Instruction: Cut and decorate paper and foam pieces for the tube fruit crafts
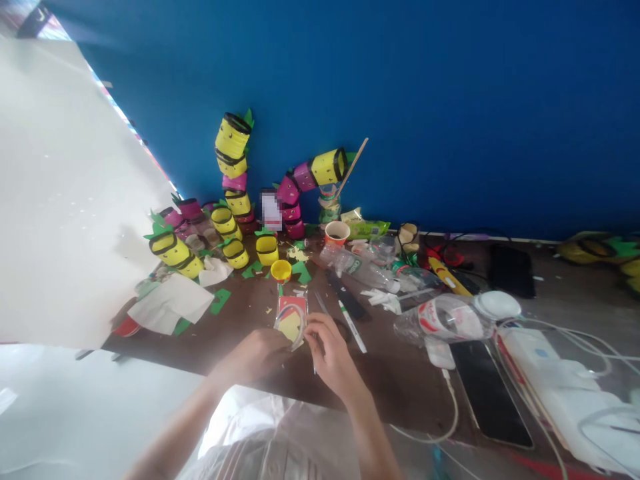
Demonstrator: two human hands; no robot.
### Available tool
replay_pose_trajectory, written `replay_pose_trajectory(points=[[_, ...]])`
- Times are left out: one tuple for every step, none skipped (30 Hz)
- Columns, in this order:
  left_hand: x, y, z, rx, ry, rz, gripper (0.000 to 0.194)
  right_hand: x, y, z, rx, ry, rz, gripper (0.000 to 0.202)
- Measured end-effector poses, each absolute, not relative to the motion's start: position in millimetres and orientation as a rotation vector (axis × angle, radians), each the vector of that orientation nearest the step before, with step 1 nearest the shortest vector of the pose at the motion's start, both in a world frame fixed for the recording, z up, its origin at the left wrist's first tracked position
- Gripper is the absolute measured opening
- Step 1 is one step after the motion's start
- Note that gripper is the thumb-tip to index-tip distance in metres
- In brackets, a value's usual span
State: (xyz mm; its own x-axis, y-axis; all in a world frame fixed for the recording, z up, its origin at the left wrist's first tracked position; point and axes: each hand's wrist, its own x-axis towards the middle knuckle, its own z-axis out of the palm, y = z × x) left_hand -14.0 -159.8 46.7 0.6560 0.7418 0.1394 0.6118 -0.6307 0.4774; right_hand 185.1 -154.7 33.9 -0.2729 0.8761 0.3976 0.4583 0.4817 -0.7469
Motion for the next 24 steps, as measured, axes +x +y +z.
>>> replay_pose_trajectory(points=[[-14.0,-159.8,47.3,2.485,1.066,0.456,0.017,184.9,-154.8,34.1,-1.109,-1.903,0.637,0.011],[-14.0,-159.8,47.9,2.486,1.064,0.456,0.017,184.6,-154.9,34.4,-1.111,-1.901,0.634,0.011],[-14.0,-159.9,48.5,2.485,1.062,0.456,0.017,184.3,-155.0,35.0,-1.113,-1.899,0.632,0.011],[-14.1,-159.9,48.9,2.486,1.063,0.457,0.017,184.0,-155.1,35.7,-1.116,-1.897,0.633,0.011],[-14.1,-159.8,49.0,2.489,1.062,0.455,0.017,183.8,-155.2,36.6,-1.118,-1.896,0.637,0.011],[-14.2,-159.8,49.0,2.494,1.065,0.453,0.017,183.6,-155.3,37.6,-1.119,-1.898,0.641,0.011],[-14.4,-159.6,48.8,2.501,1.066,0.450,0.017,183.6,-155.4,38.6,-1.119,-1.903,0.646,0.011],[-14.5,-159.5,48.5,2.507,1.068,0.446,0.017,183.6,-155.4,39.6,-1.120,-1.910,0.651,0.010],[-14.7,-159.5,48.2,2.511,1.072,0.444,0.016,183.7,-155.5,40.3,-1.123,-1.914,0.655,0.008],[-14.9,-159.4,47.9,2.511,1.078,0.442,0.016,183.8,-155.5,40.7,-1.127,-1.920,0.658,0.008],[-15.1,-159.4,47.6,2.509,1.083,0.439,0.016,183.9,-155.6,40.9,-1.130,-1.924,0.661,0.008],[-15.2,-159.5,47.3,2.507,1.086,0.437,0.017,184.0,-155.6,40.8,-1.135,-1.927,0.663,0.008],[-15.3,-159.7,47.1,2.505,1.084,0.434,0.017,184.1,-155.6,40.5,-1.138,-1.930,0.664,0.009],[-15.4,-159.8,47.0,2.504,1.078,0.432,0.018,184.2,-155.6,39.8,-1.137,-1.933,0.660,0.009],[-15.5,-160.0,46.9,2.504,1.072,0.430,0.019,184.3,-155.6,38.9,-1.136,-1.935,0.655,0.009],[-15.5,-160.1,46.8,2.502,1.069,0.429,0.020,184.3,-155.6,37.8,-1.136,-1.936,0.647,0.010],[-15.4,-160.2,46.7,2.498,1.068,0.428,0.020,184.2,-155.6,36.5,-1.135,-1.940,0.639,0.010],[-15.4,-160.2,46.6,2.493,1.072,0.429,0.020,184.0,-155.6,34.9,-1.132,-1.943,0.632,0.010],[-15.2,-160.2,46.4,2.487,1.076,0.431,0.019,183.6,-155.6,33.2,-1.130,-1.942,0.623,0.011],[-15.1,-160.3,46.2,2.480,1.082,0.435,0.019,182.9,-155.7,31.3,-1.129,-1.935,0.614,0.011],[-14.8,-160.4,45.8,2.471,1.088,0.440,0.019,181.9,-155.8,29.4,-1.129,-1.925,0.606,0.011],[-14.4,-160.5,45.2,2.458,1.098,0.445,0.018,180.6,-156.1,27.5,-1.133,-1.907,0.598,0.011],[-13.9,-160.8,44.3,2.443,1.112,0.448,0.018,178.8,-156.5,25.7,-1.144,-1.883,0.591,0.011],[-13.2,-161.1,43.2,2.425,1.129,0.451,0.019,176.7,-157.0,24.1,-1.161,-1.854,0.584,0.011]])
